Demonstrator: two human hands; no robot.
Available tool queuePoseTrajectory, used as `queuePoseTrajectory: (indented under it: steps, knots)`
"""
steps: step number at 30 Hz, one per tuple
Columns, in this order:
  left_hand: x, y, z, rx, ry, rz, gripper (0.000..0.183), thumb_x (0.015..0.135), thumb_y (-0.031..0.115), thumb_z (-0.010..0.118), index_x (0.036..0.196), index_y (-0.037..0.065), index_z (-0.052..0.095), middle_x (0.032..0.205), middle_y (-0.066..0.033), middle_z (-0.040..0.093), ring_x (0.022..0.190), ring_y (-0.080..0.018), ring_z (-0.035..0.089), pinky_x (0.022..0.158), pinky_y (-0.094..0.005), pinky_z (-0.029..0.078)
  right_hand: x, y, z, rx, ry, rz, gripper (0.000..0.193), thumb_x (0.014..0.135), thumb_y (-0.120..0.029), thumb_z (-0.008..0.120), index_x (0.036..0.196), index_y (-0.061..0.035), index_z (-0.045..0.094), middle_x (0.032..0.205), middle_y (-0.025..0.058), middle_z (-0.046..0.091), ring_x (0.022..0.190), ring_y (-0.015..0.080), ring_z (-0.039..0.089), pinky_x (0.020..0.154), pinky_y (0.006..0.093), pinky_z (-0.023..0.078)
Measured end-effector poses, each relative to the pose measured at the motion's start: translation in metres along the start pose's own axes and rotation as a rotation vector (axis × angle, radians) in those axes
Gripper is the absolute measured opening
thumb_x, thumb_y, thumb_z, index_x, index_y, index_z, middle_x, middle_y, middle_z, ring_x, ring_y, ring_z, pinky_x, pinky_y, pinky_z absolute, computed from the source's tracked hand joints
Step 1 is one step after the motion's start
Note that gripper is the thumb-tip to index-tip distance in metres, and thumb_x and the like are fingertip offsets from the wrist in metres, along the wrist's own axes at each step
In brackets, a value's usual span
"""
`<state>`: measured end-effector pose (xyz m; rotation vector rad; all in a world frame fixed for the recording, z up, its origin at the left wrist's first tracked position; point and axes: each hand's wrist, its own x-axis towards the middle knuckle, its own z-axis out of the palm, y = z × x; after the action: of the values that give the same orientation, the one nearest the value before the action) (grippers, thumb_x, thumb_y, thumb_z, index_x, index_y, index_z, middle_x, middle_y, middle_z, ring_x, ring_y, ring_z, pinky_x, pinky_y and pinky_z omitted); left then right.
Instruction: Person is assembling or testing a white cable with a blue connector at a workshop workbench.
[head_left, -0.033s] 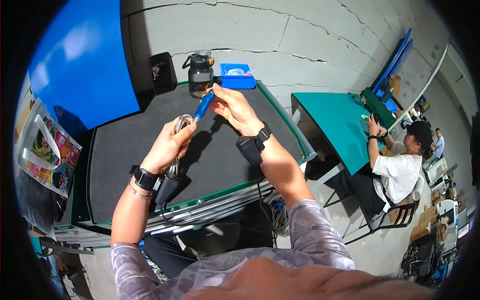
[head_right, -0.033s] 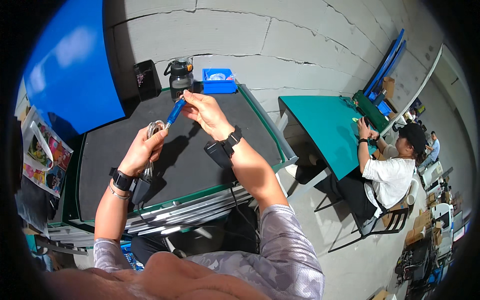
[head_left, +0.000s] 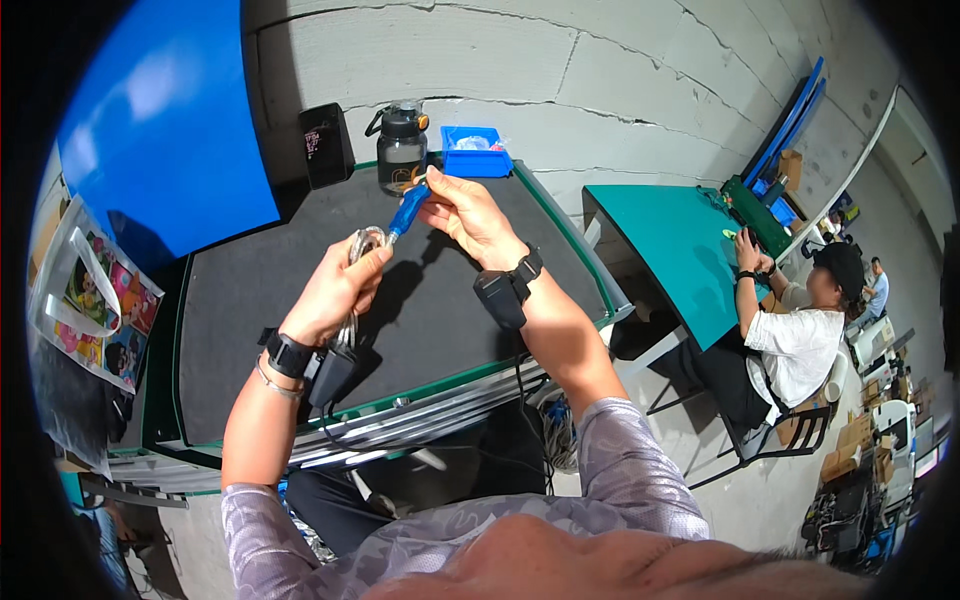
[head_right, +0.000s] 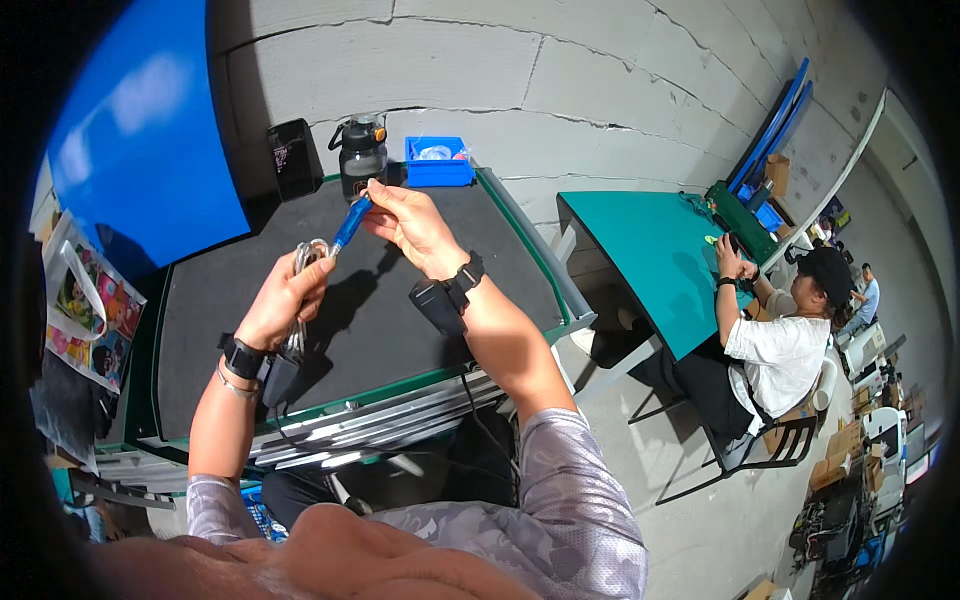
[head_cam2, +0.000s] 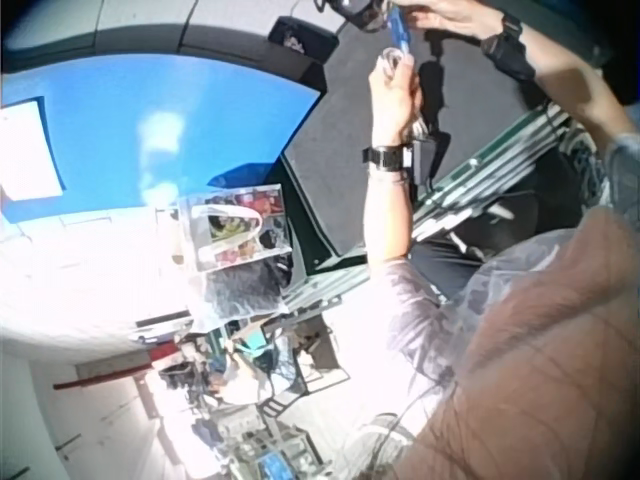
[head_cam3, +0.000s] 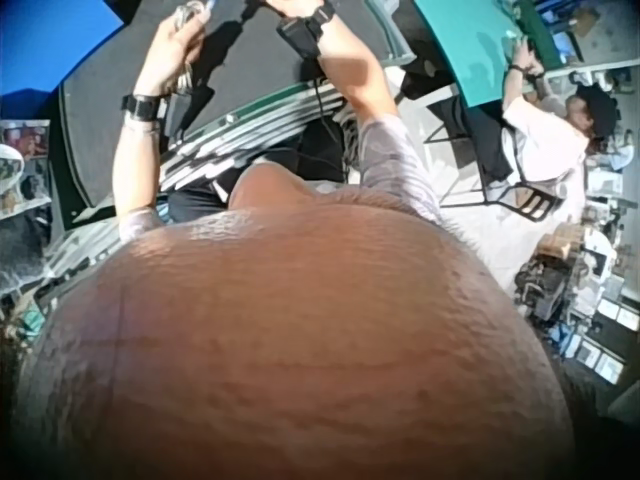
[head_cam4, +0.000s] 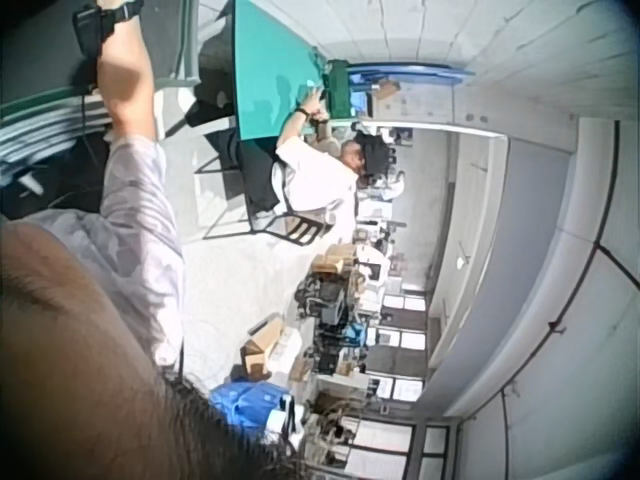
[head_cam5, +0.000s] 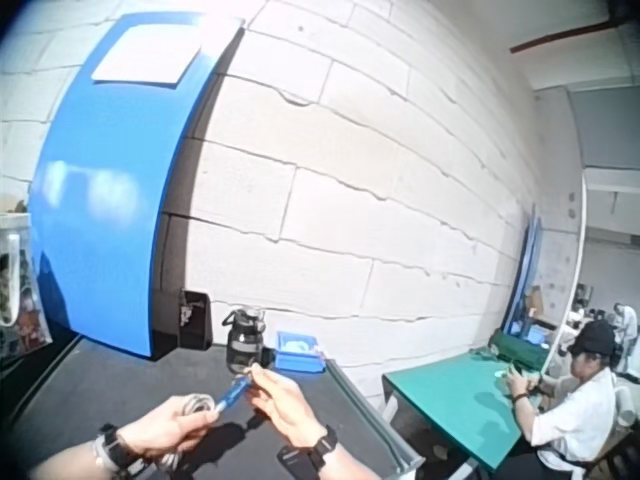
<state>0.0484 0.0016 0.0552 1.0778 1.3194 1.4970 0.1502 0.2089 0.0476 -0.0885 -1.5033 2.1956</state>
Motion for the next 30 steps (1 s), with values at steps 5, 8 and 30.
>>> queuePoseTrajectory:
  steps: [5,8,30]
  knots:
    - [0.001,0.007,0.002,-0.048,-0.058,-0.026,0.02,0.099,0.026,0.057,0.089,0.01,0.048,0.059,0.0069,0.034,0.045,-0.0024,0.03,0.04,-0.0203,0.025,-0.006,-0.006,0.002,-0.006,0.042,-0.038,0.031,0.095,-0.036,0.063,0.106,-0.0072,0.066,0.1,0.0015,0.067,0.094,0.0104,0.063,0.087,0.0282,0.05]
    - [-0.002,0.003,0.009,0.141,0.008,0.06,0.022,0.099,0.026,0.056,0.088,0.009,0.047,0.059,0.0065,0.035,0.045,-0.0038,0.03,0.041,-0.022,0.026,-0.004,-0.005,-0.003,0.002,0.004,-0.006,0.03,0.096,-0.035,0.062,0.106,-0.0065,0.066,0.1,0.0017,0.067,0.094,0.011,0.063,0.087,0.0284,0.05]
    - [0.001,0.0,0.018,0.049,-0.035,-0.007,0.018,0.099,0.025,0.056,0.093,0.01,0.047,0.06,0.0067,0.035,0.043,-0.003,0.029,0.04,-0.0211,0.024,-0.001,-0.008,-0.009,0.062,-0.069,-0.076,0.033,0.099,-0.033,0.054,0.1,-0.0021,0.064,0.102,0.0118,0.067,0.094,0.0204,0.066,0.087,0.035,0.054]
